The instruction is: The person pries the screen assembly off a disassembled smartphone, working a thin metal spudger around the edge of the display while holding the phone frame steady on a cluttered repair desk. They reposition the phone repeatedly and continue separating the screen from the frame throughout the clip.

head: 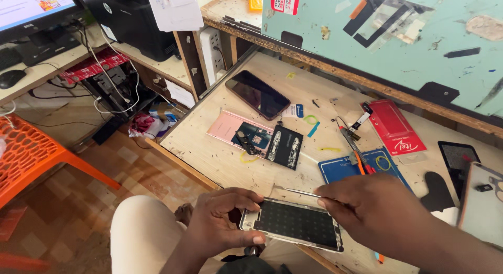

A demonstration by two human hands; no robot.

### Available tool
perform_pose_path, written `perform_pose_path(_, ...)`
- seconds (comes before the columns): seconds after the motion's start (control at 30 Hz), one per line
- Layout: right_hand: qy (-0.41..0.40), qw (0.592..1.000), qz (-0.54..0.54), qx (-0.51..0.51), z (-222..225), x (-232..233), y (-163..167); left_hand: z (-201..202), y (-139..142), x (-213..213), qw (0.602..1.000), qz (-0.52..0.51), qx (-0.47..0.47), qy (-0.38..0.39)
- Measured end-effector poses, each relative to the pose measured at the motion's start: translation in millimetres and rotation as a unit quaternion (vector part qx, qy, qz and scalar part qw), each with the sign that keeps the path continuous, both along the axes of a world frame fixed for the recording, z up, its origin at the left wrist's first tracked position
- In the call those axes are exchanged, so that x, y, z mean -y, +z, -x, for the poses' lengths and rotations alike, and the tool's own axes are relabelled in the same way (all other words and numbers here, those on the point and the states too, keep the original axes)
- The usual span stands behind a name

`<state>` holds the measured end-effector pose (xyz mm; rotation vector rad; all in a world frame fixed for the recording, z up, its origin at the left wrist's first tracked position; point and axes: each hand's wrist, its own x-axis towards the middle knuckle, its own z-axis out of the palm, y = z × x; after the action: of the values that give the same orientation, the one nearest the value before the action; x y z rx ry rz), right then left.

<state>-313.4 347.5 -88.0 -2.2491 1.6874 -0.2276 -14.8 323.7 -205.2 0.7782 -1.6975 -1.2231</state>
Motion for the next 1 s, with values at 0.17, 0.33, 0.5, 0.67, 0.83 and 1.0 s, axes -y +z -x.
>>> perform_pose_path(0.17,0.004,1.000,0.019,0.013,10.1,-1.1,24.4,2.2,-3.4,-4.8,0.999,0.021,0.006,0.041)
perform_pose_path(0.33,-0.092,0.986,-0.131,-0.044,14.6,-3.5,17.1,1.2,-4.2,-5.3,0.996,0.055,0.046,0.059)
perform_pose_path(0.5,-0.071,0.993,-0.079,-0.044,11.8,0.9,15.5,1.6,-3.6,-5.1,0.994,0.078,0.044,0.061)
perform_pose_path(0.67,-0.047,0.995,-0.081,-0.031,-3.9,0.3,17.5,2.7,-2.9,-5.3,0.996,0.063,0.025,0.061)
perform_pose_path(0.83,-0.007,0.998,-0.057,0.022,-18.6,3.7,-2.9,2.0,-2.0,-3.7,0.997,0.008,0.047,0.060)
perform_pose_path(1.0,-0.030,0.996,-0.074,-0.048,-2.8,3.0,-0.3,1.9,-2.3,-4.0,0.988,0.130,0.036,0.069)
